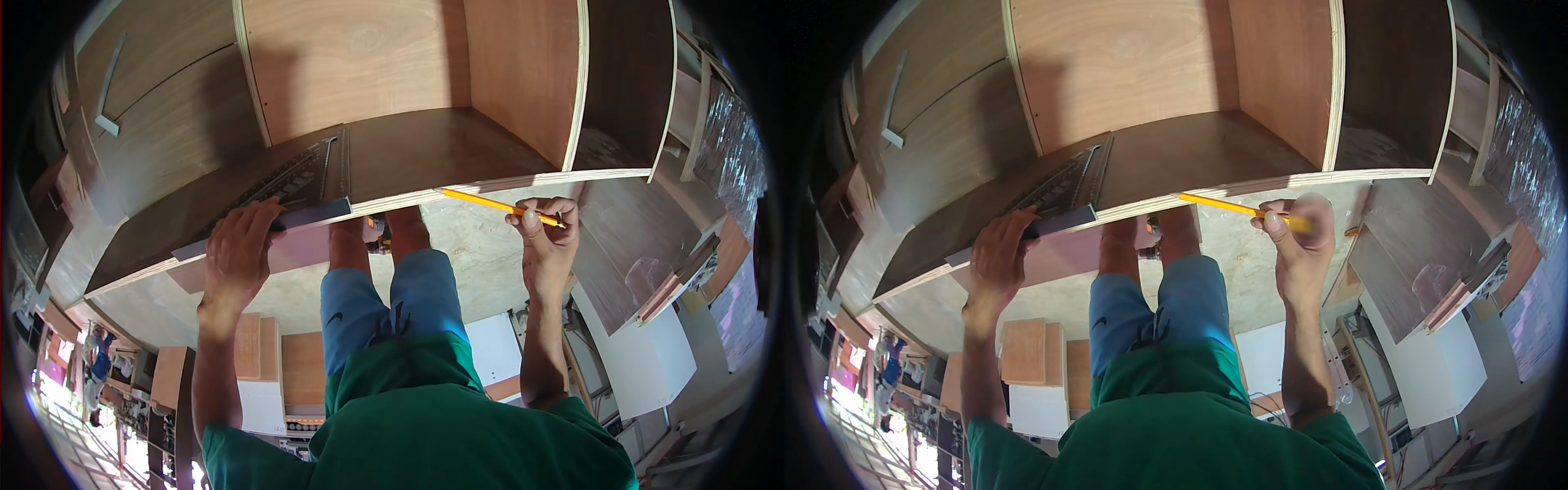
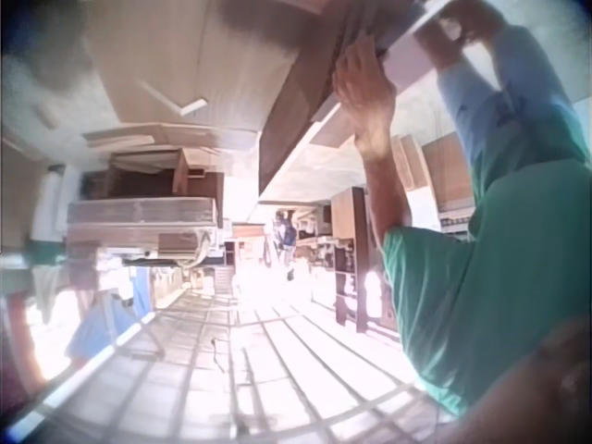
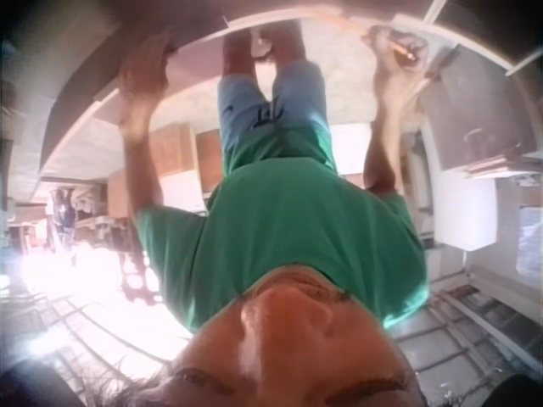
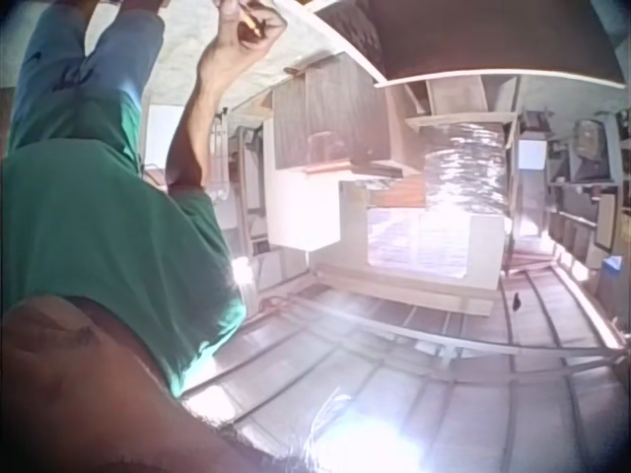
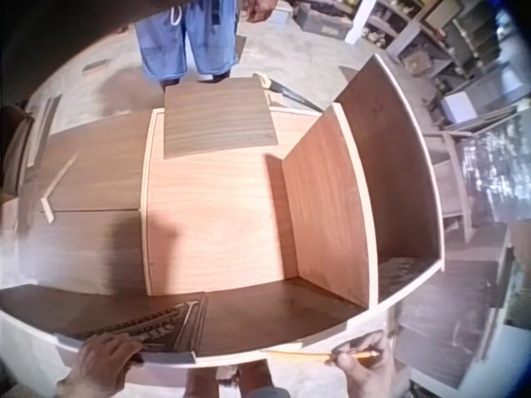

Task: The person measures a wooden cabinet component using a tape measure and pencil, marks the wood, and then fits a shelf into the cabinet frame.

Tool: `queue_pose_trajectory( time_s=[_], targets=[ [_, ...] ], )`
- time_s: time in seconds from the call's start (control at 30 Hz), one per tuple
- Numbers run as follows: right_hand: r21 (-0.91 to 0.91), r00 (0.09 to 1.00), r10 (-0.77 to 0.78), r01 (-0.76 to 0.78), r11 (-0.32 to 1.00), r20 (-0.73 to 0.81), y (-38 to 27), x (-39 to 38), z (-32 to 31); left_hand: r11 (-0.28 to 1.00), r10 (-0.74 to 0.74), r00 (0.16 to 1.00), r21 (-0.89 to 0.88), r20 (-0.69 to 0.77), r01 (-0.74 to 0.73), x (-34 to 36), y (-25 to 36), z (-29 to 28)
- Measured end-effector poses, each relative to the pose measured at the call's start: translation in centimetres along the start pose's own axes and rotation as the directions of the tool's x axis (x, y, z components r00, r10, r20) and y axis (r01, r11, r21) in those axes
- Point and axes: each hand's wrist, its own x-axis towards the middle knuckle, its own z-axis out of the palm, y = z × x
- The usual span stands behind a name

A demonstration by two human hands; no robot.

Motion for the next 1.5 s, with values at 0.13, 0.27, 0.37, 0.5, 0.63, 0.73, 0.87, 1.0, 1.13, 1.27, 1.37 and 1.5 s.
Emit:
queue_pose_trajectory(
  time_s=[0.13, 0.27, 0.37, 0.5, 0.63, 0.73, 0.87, 1.0, 1.13, 1.27, 1.37, 1.5],
  targets=[
    [-0.007, 1.0, 0.009, -0.009, 1.0, -0.005, 0.2, -0.1, -0.1, 1.0, 0.001, 1.0, -0.008, -0.009, -0.001, 0.0, 0.1, 0.0],
    [-0.012, 1.0, 0.005, -0.005, 1.0, -0.014, 0.4, -0.2, 0.1, 0.999, 0.001, 1.0, -0.034, 0.002, -0.001, 0.3, 0.3, -0.3],
    [-0.016, 1.0, 0.002, -0.002, 1.0, -0.012, 0.4, -0.3, 0.2, 0.999, 0.016, 1.0, -0.043, -0.006, -0.016, 0.3, 0.2, -0.2],
    [-0.016, 1.0, -0.004, 0.005, 1.0, 0.001, 0.6, -0.3, -0.4, 0.999, 0.029, 1.0, -0.037, 0.003, -0.028, 0.3, 0.1, -0.3],
    [-0.026, 1.0, -0.007, 0.007, 1.0, 0.006, 0.8, -0.2, -0.9, 0.999, 0.015, 1.0, -0.052, 0.017, -0.014, 0.3, 0.1, -0.5],
    [-0.025, 1.0, -0.007, 0.007, 1.0, 0.012, 0.9, -0.2, -0.6, 0.998, 0.02, 1.0, -0.064, -0.004, -0.02, 0.1, -0.2, -0.2],
    [-0.033, 0.999, 0.003, -0.002, 0.999, 0.036, 1.0, -0.3, 0.3, 0.996, 0.038, 0.999, -0.078, -0.016, -0.04, 0.0, -0.5, 0.0],
    [-0.025, 1.0, 0.002, -0.002, 1.0, 0.028, 0.7, -0.6, 0.7, 0.997, 0.029, 1.0, -0.068, 0.001, -0.029, 0.1, 0.0, -0.5],
    [-0.043, 0.999, -0.021, 0.022, 0.999, 0.033, 0.5, -0.6, 0.4, 0.997, 0.03, 1.0, -0.071, 0.008, -0.029, -0.2, -0.7, -0.2],
    [-0.075, 1.0, -0.015, 0.015, 0.997, 0.005, 0.5, -0.6, 0.2, 0.996, 0.028, 1.0, -0.084, 0.015, -0.026, -0.2, -0.7, -0.3],
    [-0.05, 1.0, -0.013, 0.014, 0.999, 0.01, 0.7, -0.5, 0.5, 0.996, 0.034, 0.999, -0.087, -0.002, -0.034, 0.0, -0.5, -0.5],
    [-0.034, 0.999, -0.014, 0.015, 0.999, 0.036, 1.0, -0.5, 0.9, 0.995, 0.035, 0.999, -0.097, 0.006, -0.034, 0.1, -0.5, -0.5]
  ],
)
